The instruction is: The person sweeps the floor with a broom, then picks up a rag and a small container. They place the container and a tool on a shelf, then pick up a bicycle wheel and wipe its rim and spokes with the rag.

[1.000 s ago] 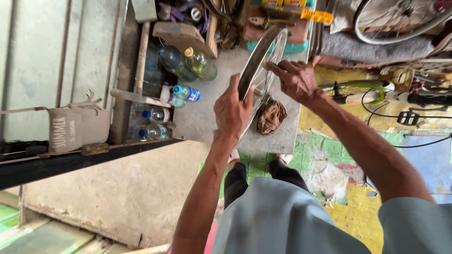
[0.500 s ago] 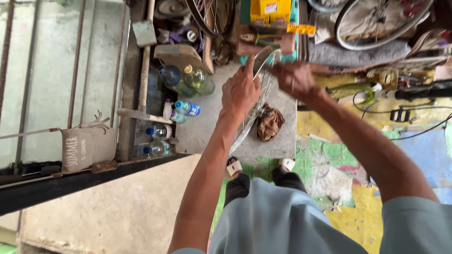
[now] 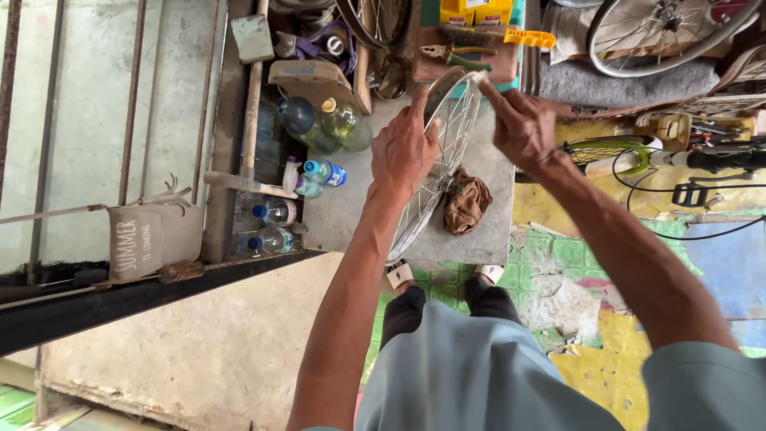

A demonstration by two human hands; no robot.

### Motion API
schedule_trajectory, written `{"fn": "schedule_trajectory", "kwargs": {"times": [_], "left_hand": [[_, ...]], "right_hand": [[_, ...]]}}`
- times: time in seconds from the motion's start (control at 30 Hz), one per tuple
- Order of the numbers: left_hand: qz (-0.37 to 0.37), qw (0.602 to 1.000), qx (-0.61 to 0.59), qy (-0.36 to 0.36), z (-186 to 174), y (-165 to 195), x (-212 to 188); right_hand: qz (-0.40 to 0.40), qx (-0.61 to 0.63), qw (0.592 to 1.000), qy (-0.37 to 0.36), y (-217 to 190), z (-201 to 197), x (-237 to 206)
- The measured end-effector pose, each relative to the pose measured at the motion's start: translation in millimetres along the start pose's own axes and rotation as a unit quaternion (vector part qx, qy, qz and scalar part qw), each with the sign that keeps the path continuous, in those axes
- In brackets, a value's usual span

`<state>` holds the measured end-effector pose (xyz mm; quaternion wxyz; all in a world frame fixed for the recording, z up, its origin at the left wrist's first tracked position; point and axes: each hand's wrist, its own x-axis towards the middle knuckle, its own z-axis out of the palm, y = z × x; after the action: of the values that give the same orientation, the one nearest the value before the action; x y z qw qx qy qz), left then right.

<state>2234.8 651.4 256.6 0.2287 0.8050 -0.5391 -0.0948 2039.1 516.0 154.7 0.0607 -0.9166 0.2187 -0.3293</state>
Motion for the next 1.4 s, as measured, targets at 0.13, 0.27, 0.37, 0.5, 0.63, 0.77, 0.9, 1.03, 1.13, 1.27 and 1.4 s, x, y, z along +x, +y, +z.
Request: {"fn": "schedule_trajectory", "kwargs": {"times": [0.13,0.27,0.37,0.5,0.63,0.77,0.9,1.03,1.13,1.27,1.4], "left_hand": [[-0.004,1.0,-0.015,-0.008,-13,-1,-5],[0.005,1.0,-0.022,-0.006,-20,3,-11],[0.003,1.0,-0.014,-0.02,-21,9,-14],[-0.004,1.0,-0.007,-0.029,-22,16,-16],[0.013,1.0,0.014,-0.007,-24,20,-16],[-0.008,0.999,-0.023,-0.042,-24,20,-18],[0.007,1.0,-0.019,-0.023,-23,17,-21],[0.011,1.0,-0.019,-0.005,-22,15,-21],[0.011,1.0,-0.028,0.008,-20,13,-22],[-0.004,0.999,-0.041,-0.013,-16,9,-23],[0.012,0.999,-0.038,-0.007,-15,5,-21]], "right_hand": [[-0.06,0.01,0.996,-0.07,-3,-11,-7],[-0.044,-0.05,0.996,-0.056,4,7,4],[-0.04,-0.033,0.995,-0.08,18,22,14],[0.047,0.038,0.981,-0.182,-8,28,-13],[-0.06,0.046,0.994,-0.08,-41,23,-35],[0.079,0.0,0.972,-0.221,-7,18,-2],[0.021,-0.042,0.985,-0.167,1,18,2],[-0.007,0.047,0.99,-0.135,-44,28,-36],[-0.023,0.06,0.986,-0.151,-34,33,-35],[0.01,0.027,0.996,-0.082,-5,45,-28],[0.029,0.123,0.991,-0.039,-41,65,-65]]}}
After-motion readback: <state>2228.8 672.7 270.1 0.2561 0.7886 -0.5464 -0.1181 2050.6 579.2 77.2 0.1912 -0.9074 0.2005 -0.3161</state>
